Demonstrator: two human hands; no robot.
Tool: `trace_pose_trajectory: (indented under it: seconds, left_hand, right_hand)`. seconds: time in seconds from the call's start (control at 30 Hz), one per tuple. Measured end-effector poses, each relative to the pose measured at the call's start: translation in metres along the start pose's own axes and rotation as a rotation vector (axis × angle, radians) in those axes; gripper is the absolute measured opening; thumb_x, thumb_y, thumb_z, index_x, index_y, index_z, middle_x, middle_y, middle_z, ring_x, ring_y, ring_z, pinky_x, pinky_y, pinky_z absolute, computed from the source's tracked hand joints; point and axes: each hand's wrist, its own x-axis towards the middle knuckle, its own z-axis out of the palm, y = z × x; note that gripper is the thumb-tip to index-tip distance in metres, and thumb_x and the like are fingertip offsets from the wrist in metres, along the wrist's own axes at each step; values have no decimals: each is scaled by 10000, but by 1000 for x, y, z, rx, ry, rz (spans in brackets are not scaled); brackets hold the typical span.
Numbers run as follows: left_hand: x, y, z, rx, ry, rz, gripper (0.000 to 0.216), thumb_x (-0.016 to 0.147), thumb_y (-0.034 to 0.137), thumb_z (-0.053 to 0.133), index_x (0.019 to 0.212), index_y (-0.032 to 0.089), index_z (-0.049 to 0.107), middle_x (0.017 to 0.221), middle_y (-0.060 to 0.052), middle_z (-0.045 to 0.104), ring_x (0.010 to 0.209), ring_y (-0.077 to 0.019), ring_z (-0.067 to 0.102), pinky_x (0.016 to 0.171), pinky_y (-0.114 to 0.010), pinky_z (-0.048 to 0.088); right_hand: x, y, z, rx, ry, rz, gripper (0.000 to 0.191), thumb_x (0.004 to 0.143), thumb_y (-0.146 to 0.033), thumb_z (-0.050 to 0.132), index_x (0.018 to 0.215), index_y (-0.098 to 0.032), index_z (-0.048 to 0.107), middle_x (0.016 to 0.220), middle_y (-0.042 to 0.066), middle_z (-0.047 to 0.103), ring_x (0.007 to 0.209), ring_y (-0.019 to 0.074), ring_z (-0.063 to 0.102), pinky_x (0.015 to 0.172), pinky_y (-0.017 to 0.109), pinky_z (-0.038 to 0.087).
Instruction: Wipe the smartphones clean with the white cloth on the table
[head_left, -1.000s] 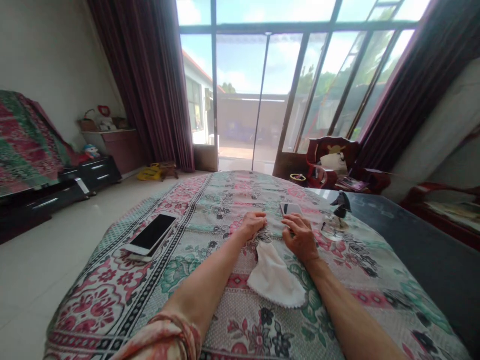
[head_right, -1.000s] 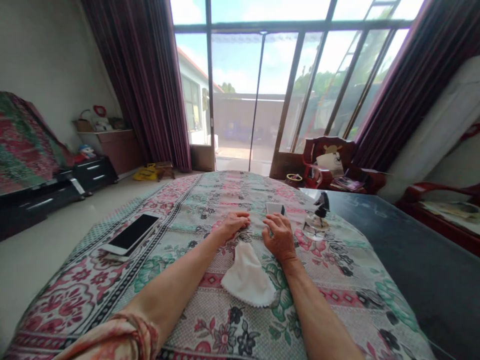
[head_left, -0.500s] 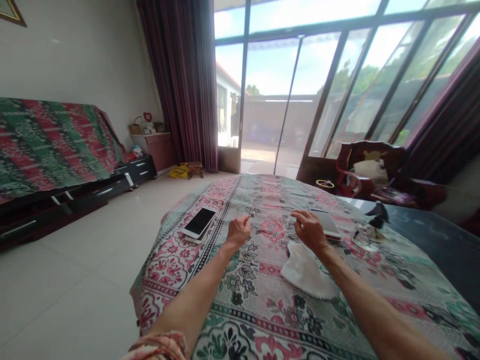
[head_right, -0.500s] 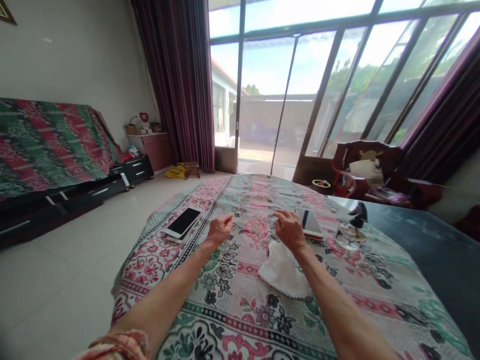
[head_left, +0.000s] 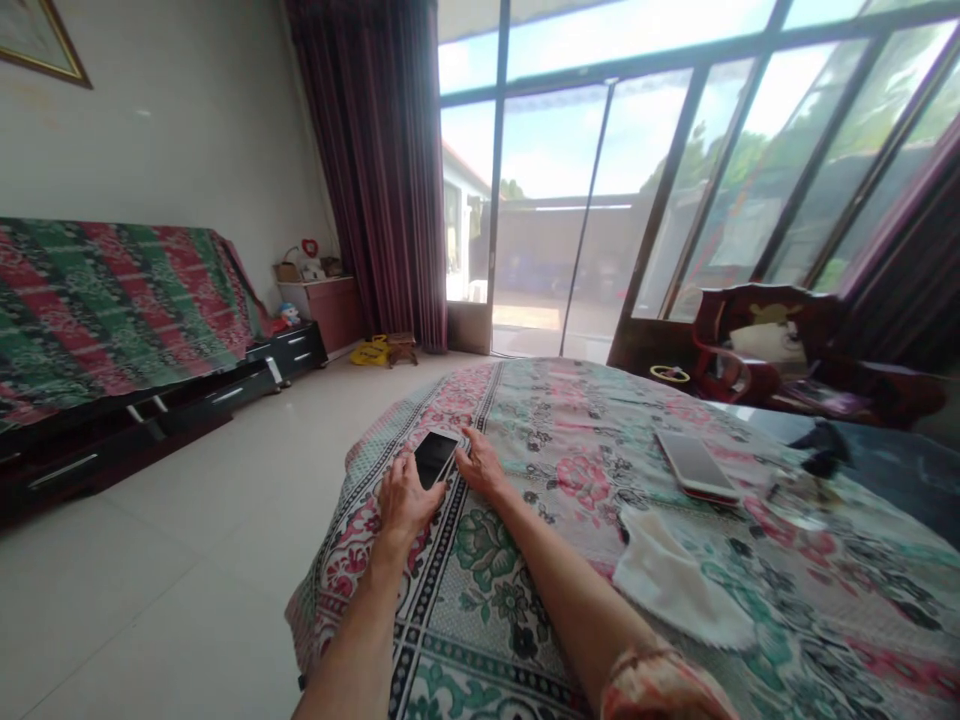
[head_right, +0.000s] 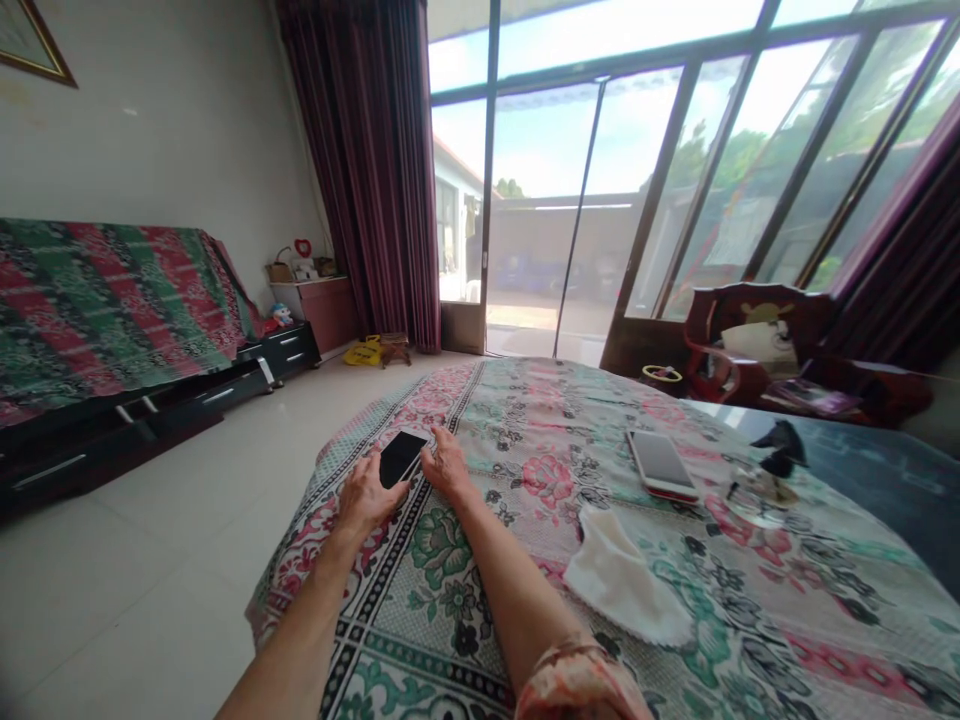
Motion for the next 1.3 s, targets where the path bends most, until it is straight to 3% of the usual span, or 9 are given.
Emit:
trace_pose_trajectory:
  seconds: [0.13, 0.33, 0.43, 0.63, 0.77, 0.87, 1.07, 1.3]
  left_hand:
    - [2, 1, 2, 23, -24, 45, 689, 766, 432, 617, 1316, 41, 478, 1293, -207, 545, 1162, -327, 535, 992, -382, 398]
    - [3, 2, 1, 117, 8, 97, 645, 791, 442, 569, 1332, 103, 475, 1160, -166, 627, 1032, -307, 609, 904, -377, 450]
    - [4, 3, -1, 152, 83, 146, 646, 781, 419, 573, 1339, 110, 467, 1111, -148, 645, 1002, -301, 613, 895, -377, 451]
    - [0, 7, -1, 135, 209, 290, 622, 772, 388, 589, 1323, 117, 491, 1156, -128, 629, 1029, -305, 586, 938, -387, 434]
    - [-6, 17, 6, 73, 207, 339, 609, 779, 401, 594, 1321, 142, 498, 1185, -117, 623, 1052, -305, 578, 929, -388, 444]
    - [-9, 21, 12, 13, 138, 365, 609, 779, 398, 590, 1327, 152, 490, 1159, -104, 636, 1021, -291, 598, 906, -375, 462]
    - [-20, 36, 20, -21, 64, 473, 626, 755, 381, 611, 1320, 131, 506, 1215, -122, 617, 1071, -301, 579, 943, -375, 452]
    - [-52, 91, 22, -54, -54, 501, 616, 772, 347, 599, 1344, 153, 482, 1224, -106, 615, 1108, -270, 565, 964, -333, 425]
  right_hand:
    - [1, -2, 3, -115, -88, 31, 426, 866, -296, 511, 1277, -186, 529, 1244, 114, 612, 1178, 243, 536, 1008, 416, 372]
    - [-4, -4, -2, -58, -95, 22, 424, 889, -301, 490, 1302, -203, 502, 1281, 75, 591, 1207, 208, 506, 1020, 367, 342]
    - [-4, -4, -3, -14, -67, 49, 400, 873, -280, 515, 1265, -202, 537, 1230, 72, 614, 1163, 204, 533, 1011, 347, 361]
    - [-3, -2, -1, 144, 148, 118, 321, 853, -227, 536, 1163, -170, 596, 1115, 85, 620, 1083, 185, 560, 977, 303, 414]
    - [-11, -3, -9, 155, 313, 183, 278, 866, -228, 516, 1117, -156, 612, 1079, 92, 594, 1060, 179, 554, 966, 289, 422]
    - [-23, 0, -24, 60, 301, 210, 296, 870, -225, 507, 1142, -157, 602, 1091, 96, 595, 1073, 192, 544, 970, 304, 414]
    - [-47, 16, -74, -169, 77, 249, 347, 897, -264, 494, 1224, -175, 571, 1142, 95, 619, 1054, 188, 577, 926, 280, 429]
    - [-69, 40, -124, -241, 85, 304, 347, 909, -249, 460, 1228, -169, 570, 1160, 107, 626, 1073, 189, 574, 940, 284, 410]
